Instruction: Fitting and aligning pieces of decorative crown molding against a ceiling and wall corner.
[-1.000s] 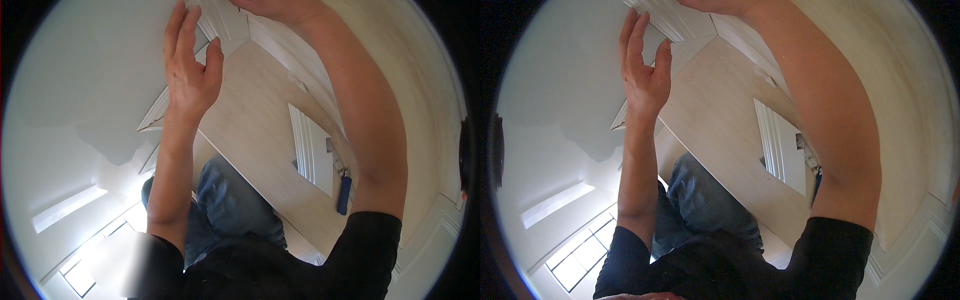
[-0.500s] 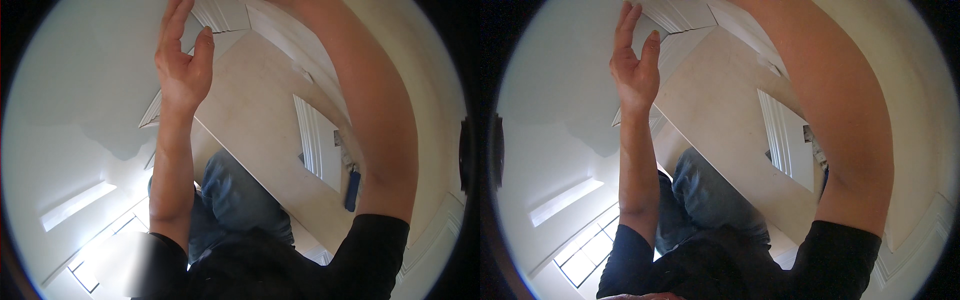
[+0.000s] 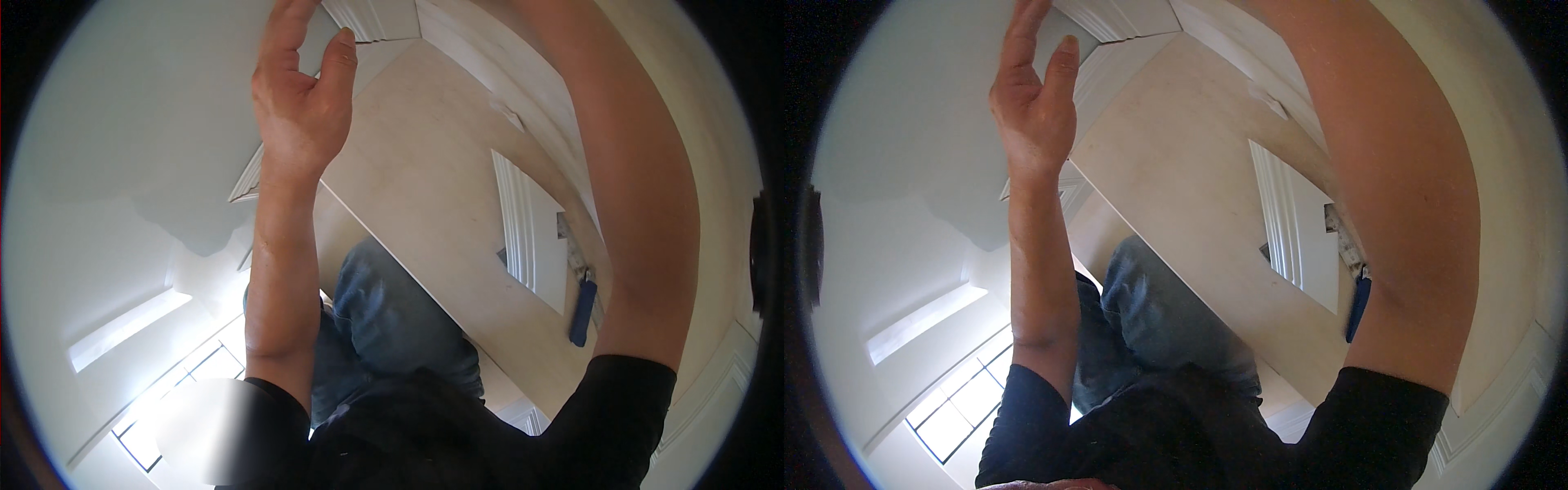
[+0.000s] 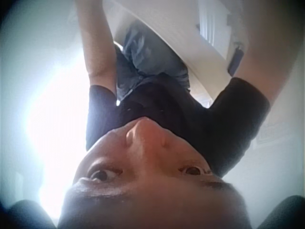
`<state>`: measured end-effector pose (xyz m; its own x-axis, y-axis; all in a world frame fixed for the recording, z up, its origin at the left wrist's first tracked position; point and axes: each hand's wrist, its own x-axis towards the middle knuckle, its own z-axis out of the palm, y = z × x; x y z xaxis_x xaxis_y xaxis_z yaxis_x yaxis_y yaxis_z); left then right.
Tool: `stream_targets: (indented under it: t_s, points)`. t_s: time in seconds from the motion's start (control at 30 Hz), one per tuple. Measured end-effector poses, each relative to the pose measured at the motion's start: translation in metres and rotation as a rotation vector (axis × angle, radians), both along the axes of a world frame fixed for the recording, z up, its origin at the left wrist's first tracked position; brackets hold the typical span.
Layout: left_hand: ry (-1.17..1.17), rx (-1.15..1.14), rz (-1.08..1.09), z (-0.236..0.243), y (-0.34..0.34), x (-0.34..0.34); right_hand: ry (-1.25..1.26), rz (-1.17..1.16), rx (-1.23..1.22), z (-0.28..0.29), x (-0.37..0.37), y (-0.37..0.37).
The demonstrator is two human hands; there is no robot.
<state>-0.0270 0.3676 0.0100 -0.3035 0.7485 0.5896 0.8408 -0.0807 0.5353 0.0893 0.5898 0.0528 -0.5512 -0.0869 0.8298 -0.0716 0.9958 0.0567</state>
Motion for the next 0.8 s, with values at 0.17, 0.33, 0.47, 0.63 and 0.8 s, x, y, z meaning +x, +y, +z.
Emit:
stream_targets:
  t_s: [0.17, 0.33, 0.47, 0.63, 0.8]
  points:
    - [-0.093, -0.101, 0.019, 0.022, -0.006, 0.019, -0.046, -0.025, -0.01, -0.002, 0.001, 0.003]
    - [-0.057, -0.019, -0.059, 0.003, -0.004, -0.002, -0.02, -0.036, 0.015, 0.001, 0.0, 0.001]
    - [0.016, -0.003, -0.114, 0.003, -0.005, -0.003, -0.01, -0.019, 0.01, 0.003, 0.0, 0.0]
    - [0.171, -0.048, -0.109, 0.004, -0.003, 0.003, -0.033, -0.024, -0.009, 0.004, 0.001, 0.0]
    - [0.318, -0.091, -0.053, 0.001, 0.0, 0.004, -0.004, -0.048, 0.014, 0.001, 0.001, 0.002]
